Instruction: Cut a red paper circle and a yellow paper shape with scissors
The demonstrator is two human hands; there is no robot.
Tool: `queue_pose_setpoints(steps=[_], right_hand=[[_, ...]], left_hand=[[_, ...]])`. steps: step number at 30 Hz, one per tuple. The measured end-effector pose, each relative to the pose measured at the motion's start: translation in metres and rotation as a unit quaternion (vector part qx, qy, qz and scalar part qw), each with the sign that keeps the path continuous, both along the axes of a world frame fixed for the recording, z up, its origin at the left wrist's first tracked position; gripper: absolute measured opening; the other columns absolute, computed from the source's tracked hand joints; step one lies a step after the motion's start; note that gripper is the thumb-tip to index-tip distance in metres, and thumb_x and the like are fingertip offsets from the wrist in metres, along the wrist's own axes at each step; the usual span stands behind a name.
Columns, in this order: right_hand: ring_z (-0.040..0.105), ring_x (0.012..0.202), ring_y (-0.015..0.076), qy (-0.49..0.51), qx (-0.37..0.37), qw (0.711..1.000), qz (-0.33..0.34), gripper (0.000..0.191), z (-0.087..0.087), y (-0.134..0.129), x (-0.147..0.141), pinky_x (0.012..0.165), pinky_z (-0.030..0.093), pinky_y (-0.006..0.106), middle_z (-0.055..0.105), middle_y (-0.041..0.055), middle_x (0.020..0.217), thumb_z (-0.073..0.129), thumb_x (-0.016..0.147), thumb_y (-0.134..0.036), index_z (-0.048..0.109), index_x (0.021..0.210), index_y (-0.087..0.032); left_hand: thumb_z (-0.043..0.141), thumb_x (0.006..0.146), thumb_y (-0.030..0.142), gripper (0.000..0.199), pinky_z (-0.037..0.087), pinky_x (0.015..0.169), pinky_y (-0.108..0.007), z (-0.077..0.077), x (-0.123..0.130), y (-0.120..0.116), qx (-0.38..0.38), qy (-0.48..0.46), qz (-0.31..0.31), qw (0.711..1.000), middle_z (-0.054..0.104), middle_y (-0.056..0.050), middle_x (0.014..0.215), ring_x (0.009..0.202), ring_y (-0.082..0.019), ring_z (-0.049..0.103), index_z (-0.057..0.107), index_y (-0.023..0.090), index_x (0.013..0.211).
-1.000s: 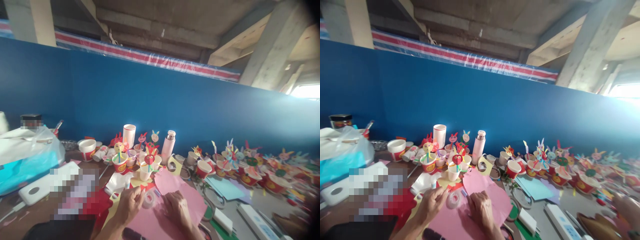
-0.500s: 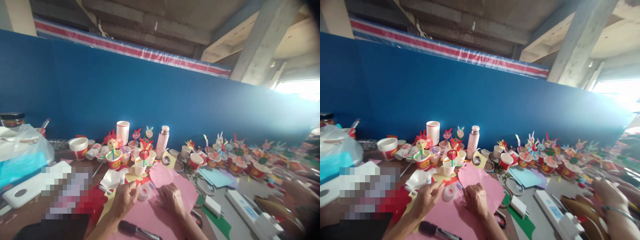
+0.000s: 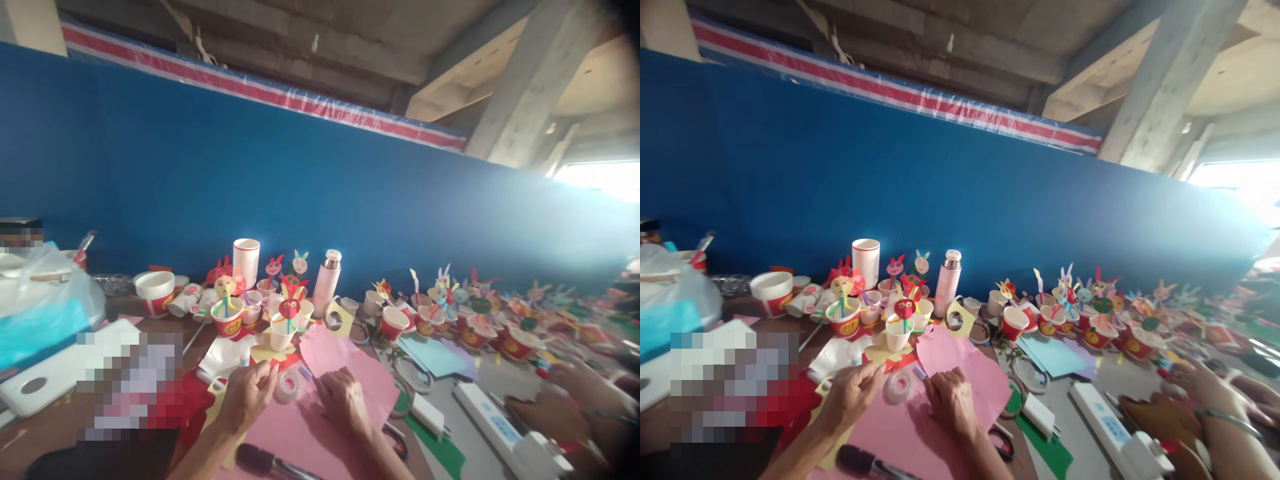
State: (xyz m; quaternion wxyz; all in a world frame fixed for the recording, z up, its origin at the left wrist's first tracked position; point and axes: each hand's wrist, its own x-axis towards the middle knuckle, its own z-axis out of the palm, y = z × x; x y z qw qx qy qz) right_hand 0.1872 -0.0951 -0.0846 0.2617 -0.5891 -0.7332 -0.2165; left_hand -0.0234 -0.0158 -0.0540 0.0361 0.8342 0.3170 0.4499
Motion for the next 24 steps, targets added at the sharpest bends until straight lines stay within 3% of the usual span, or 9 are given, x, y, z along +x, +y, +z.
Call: queue_pose_setpoints(steps=[7, 20, 24], right_hand=[[0.044, 0.048, 0.0108, 0.024, -0.009, 0.999, 0.020, 0.033, 0.009, -0.002, -0.003, 0.057, 0.025, 0.027, 0.053, -0.0015, 0.050, 0.044, 0.088, -0.016, 0.050, 0.056, -0.018], [0.044, 0.046, 0.0087, 0.065, 0.037, 0.996, 0.043, 0.036, 0.073, 0.029, -0.007, 0.058, 0.028, 0.025, 0.051, -0.0032, 0.047, 0.046, 0.089, -0.020, 0.044, 0.052, -0.019], [0.045, 0.047, 0.0085, 0.078, 0.053, 0.995, 0.042, 0.036, 0.077, 0.038, -0.013, 0.058, 0.032, 0.025, 0.051, -0.0040, 0.049, 0.046, 0.090, -0.019, 0.046, 0.053, -0.018]], left_hand=[[0.044, 0.087, 0.024, 0.036, 0.024, 0.045, -0.020, 0.006, -0.003, -0.001, -0.008, -0.011, 0.018, 1.000, 0.024, 0.008, 0.045, 0.040, -0.006, 0.030, 0.030, 0.019, 0.054], [0.045, 0.087, 0.031, 0.037, 0.028, 0.046, -0.019, 0.009, -0.014, 0.007, -0.055, -0.030, 0.028, 0.998, 0.029, 0.007, 0.046, 0.042, -0.007, 0.035, 0.033, 0.019, 0.054], [0.046, 0.086, 0.031, 0.038, 0.027, 0.045, -0.019, 0.011, -0.012, 0.005, -0.058, -0.020, 0.027, 0.998, 0.029, 0.007, 0.046, 0.042, -0.007, 0.033, 0.030, 0.019, 0.054]])
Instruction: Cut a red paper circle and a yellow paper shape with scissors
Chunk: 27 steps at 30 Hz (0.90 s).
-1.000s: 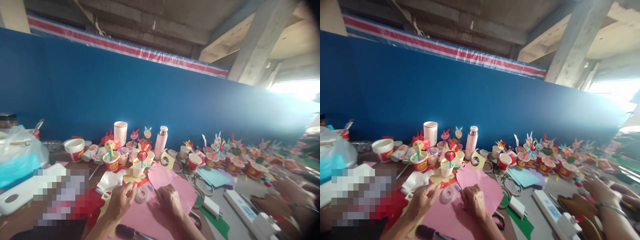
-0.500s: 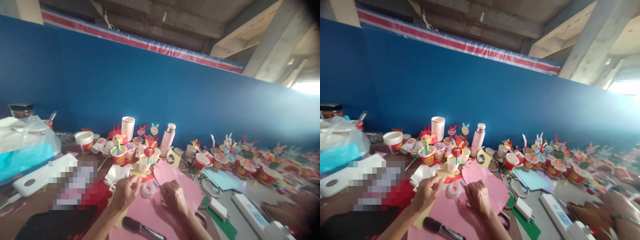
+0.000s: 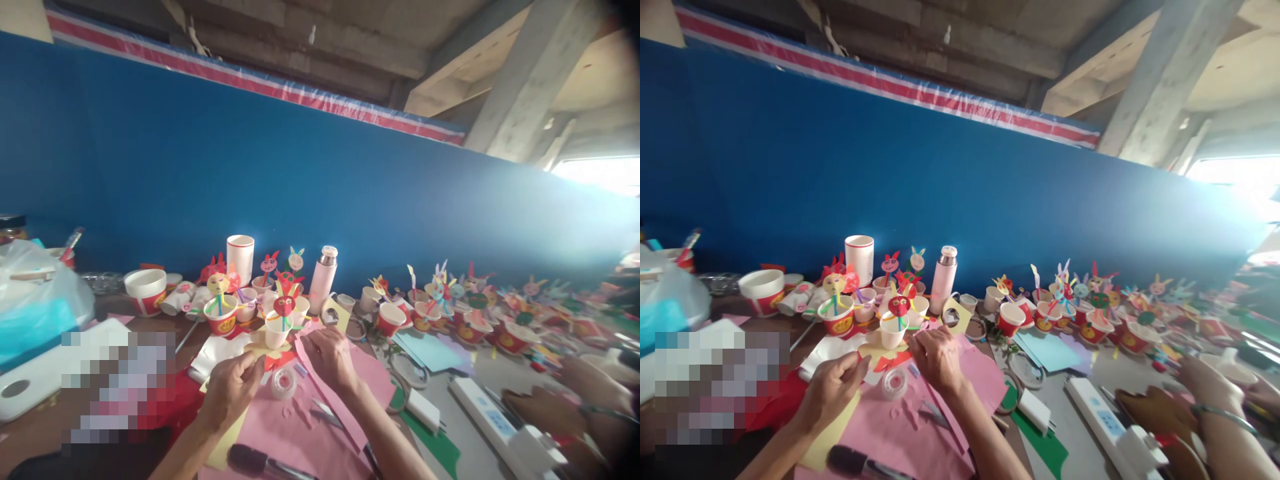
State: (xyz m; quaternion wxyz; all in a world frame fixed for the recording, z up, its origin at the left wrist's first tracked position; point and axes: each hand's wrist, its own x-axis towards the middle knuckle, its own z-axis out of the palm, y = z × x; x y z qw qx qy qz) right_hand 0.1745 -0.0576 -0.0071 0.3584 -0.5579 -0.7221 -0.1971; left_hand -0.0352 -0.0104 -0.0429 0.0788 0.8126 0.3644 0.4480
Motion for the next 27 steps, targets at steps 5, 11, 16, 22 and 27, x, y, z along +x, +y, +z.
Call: queue_pose_setpoints(steps=[5, 11, 16, 22, 27], right_hand=[[0.045, 0.047, 0.0087, 0.002, 0.009, 1.000, 0.000, 0.033, -0.013, 0.009, -0.004, 0.056, 0.038, 0.024, 0.049, -0.0073, 0.051, 0.049, 0.090, -0.020, 0.050, 0.057, -0.017], [0.049, 0.050, 0.0089, -0.003, 0.012, 1.000, 0.001, 0.031, -0.015, 0.014, -0.004, 0.058, 0.043, 0.025, 0.052, -0.0069, 0.053, 0.052, 0.090, -0.024, 0.053, 0.060, -0.016], [0.049, 0.048, 0.0081, -0.007, 0.002, 1.000, 0.002, 0.031, -0.015, 0.014, -0.005, 0.057, 0.044, 0.025, 0.051, -0.0078, 0.053, 0.050, 0.091, -0.025, 0.053, 0.061, -0.016], [0.052, 0.050, 0.0086, -0.002, -0.011, 1.000, -0.001, 0.031, -0.016, 0.014, -0.006, 0.059, 0.045, 0.026, 0.053, -0.0073, 0.054, 0.050, 0.091, -0.026, 0.054, 0.063, -0.016], [0.055, 0.051, 0.0090, 0.005, -0.028, 1.000, 0.000, 0.027, -0.018, 0.014, -0.008, 0.060, 0.046, 0.026, 0.058, -0.0061, 0.057, 0.049, 0.092, -0.026, 0.059, 0.069, -0.015]], left_hand=[[0.045, 0.086, 0.031, 0.037, 0.027, 0.045, -0.019, 0.001, 0.004, -0.002, -0.001, 0.010, -0.010, 1.000, 0.027, 0.007, 0.046, 0.042, -0.008, 0.033, 0.029, 0.020, 0.054], [0.046, 0.085, 0.032, 0.038, 0.026, 0.044, -0.020, -0.005, 0.002, -0.004, -0.026, 0.010, -0.013, 1.000, 0.025, 0.007, 0.047, 0.043, -0.008, 0.032, 0.027, 0.020, 0.055], [0.046, 0.085, 0.034, 0.040, 0.027, 0.044, -0.019, -0.011, -0.001, -0.003, -0.040, -0.058, 0.012, 0.997, 0.023, 0.007, 0.048, 0.043, -0.008, 0.031, 0.025, 0.020, 0.055], [0.047, 0.084, 0.033, 0.039, 0.027, 0.043, -0.018, -0.012, -0.012, 0.001, -0.041, -0.062, 0.020, 0.997, 0.025, 0.007, 0.047, 0.042, -0.007, 0.030, 0.026, 0.020, 0.055], [0.048, 0.084, 0.032, 0.038, 0.027, 0.043, -0.018, -0.013, -0.014, 0.005, -0.040, -0.064, 0.026, 0.997, 0.026, 0.007, 0.046, 0.042, -0.007, 0.031, 0.027, 0.020, 0.054]])
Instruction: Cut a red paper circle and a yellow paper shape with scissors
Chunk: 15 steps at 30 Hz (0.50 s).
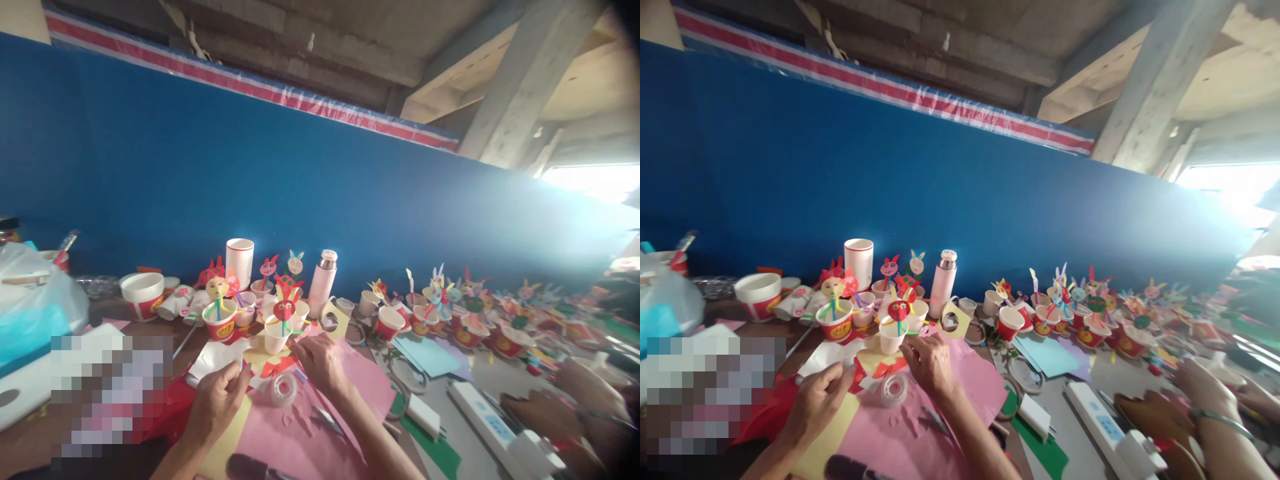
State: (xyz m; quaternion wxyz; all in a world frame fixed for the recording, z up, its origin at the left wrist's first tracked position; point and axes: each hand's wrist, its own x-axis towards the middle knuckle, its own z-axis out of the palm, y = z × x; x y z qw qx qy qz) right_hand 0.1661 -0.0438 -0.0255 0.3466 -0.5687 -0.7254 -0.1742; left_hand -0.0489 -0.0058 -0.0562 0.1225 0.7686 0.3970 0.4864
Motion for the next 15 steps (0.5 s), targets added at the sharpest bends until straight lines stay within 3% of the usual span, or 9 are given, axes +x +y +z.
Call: queue_pose_setpoints(steps=[5, 15], right_hand=[[0.059, 0.056, 0.0112, 0.021, -0.006, 1.000, -0.006, 0.023, -0.002, 0.002, 0.004, 0.063, 0.043, 0.026, 0.065, -0.0025, 0.060, 0.050, 0.090, -0.024, 0.063, 0.074, -0.017], [0.061, 0.063, 0.0163, 0.078, 0.003, 0.997, -0.016, 0.019, 0.003, 0.002, 0.012, 0.064, 0.040, 0.026, 0.070, 0.0036, 0.071, 0.049, 0.088, -0.029, 0.065, 0.081, -0.021]], left_hand=[[0.047, 0.084, 0.030, 0.036, 0.025, 0.042, -0.019, -0.002, 0.002, 0.000, 0.010, 0.013, -0.009, 1.000, 0.026, 0.008, 0.045, 0.040, -0.007, 0.030, 0.029, 0.020, 0.054], [0.043, 0.083, 0.027, 0.037, 0.022, 0.045, -0.023, 0.006, 0.001, -0.007, -0.054, 0.009, 0.002, 0.999, 0.023, 0.007, 0.046, 0.043, -0.008, 0.027, 0.023, 0.021, 0.053]])
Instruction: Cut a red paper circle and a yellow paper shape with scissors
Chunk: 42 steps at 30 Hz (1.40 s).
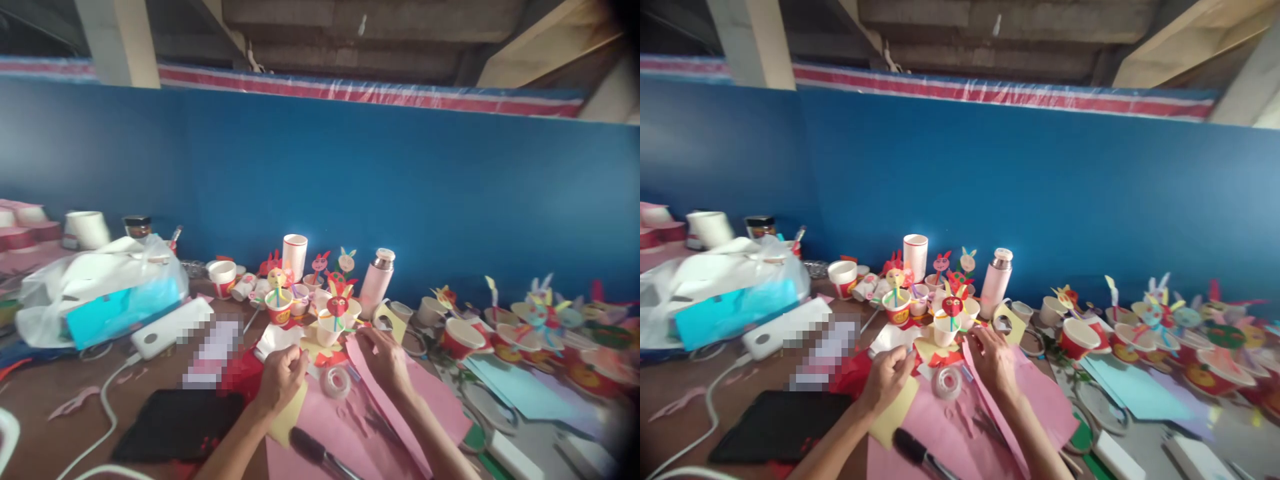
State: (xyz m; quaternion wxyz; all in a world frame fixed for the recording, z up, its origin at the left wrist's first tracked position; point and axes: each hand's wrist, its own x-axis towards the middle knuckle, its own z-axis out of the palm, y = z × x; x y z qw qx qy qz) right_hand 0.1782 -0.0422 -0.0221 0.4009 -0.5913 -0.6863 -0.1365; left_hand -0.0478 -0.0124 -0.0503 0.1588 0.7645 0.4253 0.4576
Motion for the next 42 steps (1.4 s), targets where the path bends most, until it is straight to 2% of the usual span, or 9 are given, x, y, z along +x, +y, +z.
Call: queue_pose_setpoints(steps=[9, 22, 29, 33, 42], right_hand=[[0.061, 0.063, 0.0174, 0.002, 0.009, 1.000, -0.022, 0.022, -0.011, 0.006, 0.006, 0.063, 0.041, 0.027, 0.070, 0.0043, 0.075, 0.048, 0.087, -0.032, 0.064, 0.076, -0.023], [0.062, 0.067, 0.0169, 0.000, -0.024, 0.999, -0.023, 0.020, -0.008, 0.003, 0.003, 0.064, 0.041, 0.025, 0.070, 0.0019, 0.072, 0.049, 0.087, -0.030, 0.064, 0.076, -0.023], [0.060, 0.060, 0.0158, 0.002, -0.047, 0.998, -0.031, 0.024, -0.009, 0.004, 0.004, 0.059, 0.039, 0.025, 0.068, 0.0017, 0.065, 0.049, 0.086, -0.033, 0.064, 0.072, -0.022], [0.060, 0.058, 0.0147, 0.002, -0.064, 0.997, -0.033, 0.023, -0.012, 0.004, 0.003, 0.058, 0.039, 0.023, 0.068, 0.0001, 0.066, 0.049, 0.086, -0.034, 0.065, 0.074, -0.023], [0.062, 0.059, 0.0155, -0.001, -0.073, 0.997, -0.033, 0.024, -0.015, 0.006, 0.001, 0.058, 0.041, 0.024, 0.070, 0.0006, 0.069, 0.046, 0.087, -0.034, 0.066, 0.081, -0.022]], left_hand=[[0.040, 0.085, 0.028, 0.038, 0.021, 0.044, -0.024, 0.002, 0.000, -0.003, -0.027, -0.005, 0.001, 1.000, 0.023, 0.006, 0.047, 0.044, -0.008, 0.028, 0.018, 0.021, 0.056], [0.041, 0.084, 0.031, 0.038, 0.020, 0.046, -0.024, -0.002, 0.000, -0.002, -0.056, -0.024, -0.013, 0.998, 0.020, 0.007, 0.049, 0.046, -0.009, 0.025, 0.017, 0.021, 0.057], [0.041, 0.087, 0.035, 0.038, 0.023, 0.049, -0.024, 0.002, 0.000, -0.005, -0.076, -0.043, -0.028, 0.996, 0.025, 0.006, 0.049, 0.047, -0.009, 0.029, 0.023, 0.021, 0.057], [0.036, 0.090, 0.035, 0.036, 0.027, 0.052, -0.024, 0.003, 0.000, -0.006, -0.090, -0.062, -0.035, 0.993, 0.030, 0.005, 0.050, 0.048, -0.010, 0.033, 0.028, 0.021, 0.058], [0.037, 0.090, 0.034, 0.037, 0.024, 0.051, -0.024, -0.001, 0.001, -0.006, -0.096, -0.077, -0.048, 0.991, 0.026, 0.005, 0.051, 0.048, -0.009, 0.030, 0.025, 0.020, 0.058]])
